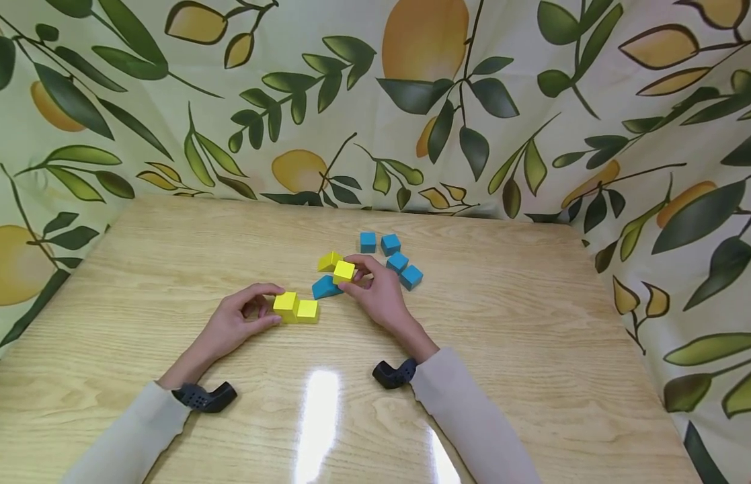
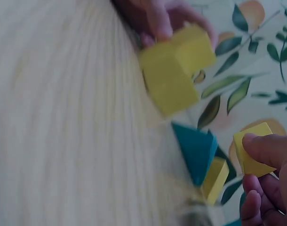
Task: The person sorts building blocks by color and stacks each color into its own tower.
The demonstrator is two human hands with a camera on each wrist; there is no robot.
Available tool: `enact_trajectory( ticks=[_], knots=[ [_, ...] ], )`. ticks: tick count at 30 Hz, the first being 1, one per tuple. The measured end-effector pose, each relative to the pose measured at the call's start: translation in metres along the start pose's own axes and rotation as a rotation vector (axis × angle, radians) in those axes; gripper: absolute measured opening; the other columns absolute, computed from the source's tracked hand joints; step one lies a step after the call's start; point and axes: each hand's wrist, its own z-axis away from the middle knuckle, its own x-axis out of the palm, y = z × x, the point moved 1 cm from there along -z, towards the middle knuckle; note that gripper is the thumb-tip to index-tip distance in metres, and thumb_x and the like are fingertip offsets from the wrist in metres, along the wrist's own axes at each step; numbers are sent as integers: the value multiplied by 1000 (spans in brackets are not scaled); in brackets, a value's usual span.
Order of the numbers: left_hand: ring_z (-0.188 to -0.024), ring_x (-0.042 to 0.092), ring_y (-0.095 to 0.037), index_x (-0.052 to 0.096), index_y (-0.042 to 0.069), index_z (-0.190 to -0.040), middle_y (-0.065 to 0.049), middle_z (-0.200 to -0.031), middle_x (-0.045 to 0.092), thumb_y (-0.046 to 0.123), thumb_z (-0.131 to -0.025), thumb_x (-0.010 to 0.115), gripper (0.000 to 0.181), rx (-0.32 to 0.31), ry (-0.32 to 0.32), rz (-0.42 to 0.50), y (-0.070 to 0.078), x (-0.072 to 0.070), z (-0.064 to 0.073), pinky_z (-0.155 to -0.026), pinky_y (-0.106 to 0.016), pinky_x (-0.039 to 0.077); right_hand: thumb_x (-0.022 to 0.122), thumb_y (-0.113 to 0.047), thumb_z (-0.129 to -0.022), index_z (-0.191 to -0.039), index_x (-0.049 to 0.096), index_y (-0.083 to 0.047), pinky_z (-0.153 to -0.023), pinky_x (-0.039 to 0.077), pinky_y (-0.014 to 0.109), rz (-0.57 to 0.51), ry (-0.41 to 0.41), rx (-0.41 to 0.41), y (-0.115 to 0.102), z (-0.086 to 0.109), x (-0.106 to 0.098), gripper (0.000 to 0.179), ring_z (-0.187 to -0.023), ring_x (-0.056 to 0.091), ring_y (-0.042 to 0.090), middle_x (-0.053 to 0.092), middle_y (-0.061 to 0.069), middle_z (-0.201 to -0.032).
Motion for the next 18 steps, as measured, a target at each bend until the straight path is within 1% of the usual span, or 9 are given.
enact_trajectory(
  ticks=[2,5,8,10,14,18],
  knots=[
    [-68,49,-22,62,4,-118,-12,-92,60,-6,-80,73,41,4,-1,7,0,-1,0,-58,-30,40,76,-15,-83,-122,62,-14,-66,45,28,-12,-15,-14,-8,1,2,41,-82,53,16,60,1,-91],
    [-69,49,-22,61,3,-118,-10,-94,60,-5,-80,73,41,8,-8,12,-1,0,-1,-58,-28,40,77,-14,-82,-120,62,-15,-64,45,27,-10,-39,-40,-18,5,7,41,-77,54,17,59,0,-88],
    [-69,49,-21,61,4,-118,-8,-94,60,-4,-81,73,40,-2,-10,10,-1,0,-1,-59,-28,41,79,-14,-81,-118,64,-15,-61,45,26,-2,-75,-66,-25,9,14,41,-71,53,19,59,0,-86],
    [-69,49,-21,62,5,-118,-10,-92,60,-3,-81,73,40,-9,-7,2,-1,0,-1,-58,-28,40,79,-15,-80,-118,64,-15,-61,44,26,3,-98,-86,-29,11,19,40,-70,53,19,60,0,-86],
    [-68,49,-21,62,6,-118,-13,-89,59,-3,-81,73,40,-17,-7,-9,-2,-1,0,-58,-27,39,79,-16,-80,-116,65,-14,-58,43,25,16,-125,-118,-34,15,27,38,-70,53,18,61,-2,-86],
    [-68,49,-21,61,6,-119,-13,-86,58,-3,-81,73,40,-4,-9,-7,-2,0,-1,-58,-27,39,80,-15,-79,-114,65,-14,-55,41,24,23,-140,-133,-35,18,31,38,-67,51,17,62,-5,-86]
  ],
)
